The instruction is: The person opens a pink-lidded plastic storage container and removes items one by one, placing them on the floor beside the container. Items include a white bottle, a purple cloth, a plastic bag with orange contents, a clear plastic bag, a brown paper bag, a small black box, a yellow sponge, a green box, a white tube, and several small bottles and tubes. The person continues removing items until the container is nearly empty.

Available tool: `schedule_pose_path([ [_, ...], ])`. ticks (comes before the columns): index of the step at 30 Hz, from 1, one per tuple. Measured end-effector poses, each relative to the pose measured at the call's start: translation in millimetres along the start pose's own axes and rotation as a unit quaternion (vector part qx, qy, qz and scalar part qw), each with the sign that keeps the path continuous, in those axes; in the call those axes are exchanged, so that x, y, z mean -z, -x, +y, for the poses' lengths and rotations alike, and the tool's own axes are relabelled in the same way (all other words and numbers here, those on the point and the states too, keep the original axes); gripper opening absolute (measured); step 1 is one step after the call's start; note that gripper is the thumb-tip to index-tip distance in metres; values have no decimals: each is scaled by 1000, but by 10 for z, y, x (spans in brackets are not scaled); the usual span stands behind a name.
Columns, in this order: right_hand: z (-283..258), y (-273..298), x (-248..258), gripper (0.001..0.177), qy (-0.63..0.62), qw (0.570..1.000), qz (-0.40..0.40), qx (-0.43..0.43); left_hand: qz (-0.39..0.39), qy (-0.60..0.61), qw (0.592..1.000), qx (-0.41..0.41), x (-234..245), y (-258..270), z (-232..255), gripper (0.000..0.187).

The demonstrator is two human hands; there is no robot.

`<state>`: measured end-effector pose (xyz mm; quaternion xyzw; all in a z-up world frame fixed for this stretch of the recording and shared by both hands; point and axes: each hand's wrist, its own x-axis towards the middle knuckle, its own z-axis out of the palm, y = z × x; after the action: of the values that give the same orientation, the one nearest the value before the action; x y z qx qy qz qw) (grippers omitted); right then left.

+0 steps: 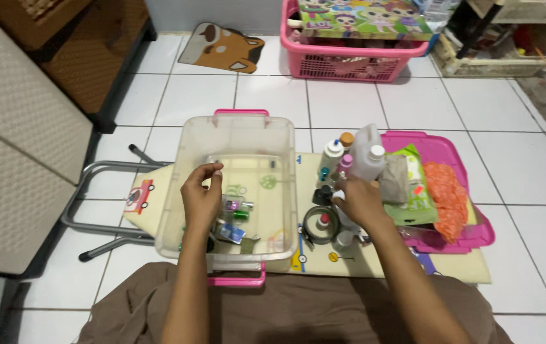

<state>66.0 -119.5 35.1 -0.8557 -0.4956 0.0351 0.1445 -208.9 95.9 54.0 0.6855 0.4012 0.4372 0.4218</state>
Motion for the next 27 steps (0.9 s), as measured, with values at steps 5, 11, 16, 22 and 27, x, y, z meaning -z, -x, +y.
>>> schedule_pose_path([
  [5,-937,-549,-344,20,-116,986,-13,118,4,17,1000,-4,204,-3,-93,19],
  [11,-1673,-1232,-1363,30,39,963,-232,131,-5,58,997,-45,182,37,-194,18],
  [16,-1620,-1295,-1925,22,91,961,-235,113,-26,7,999,-21,222,28,-173,19],
  [22,-1507,-1333,-2006,29,112,945,-298,70,-52,-4,998,-21,204,-64,-163,18],
  [27,-1494,-1370,-1938,25,120,951,-269,97,-53,8,998,-13,146,-73,-227,18],
])
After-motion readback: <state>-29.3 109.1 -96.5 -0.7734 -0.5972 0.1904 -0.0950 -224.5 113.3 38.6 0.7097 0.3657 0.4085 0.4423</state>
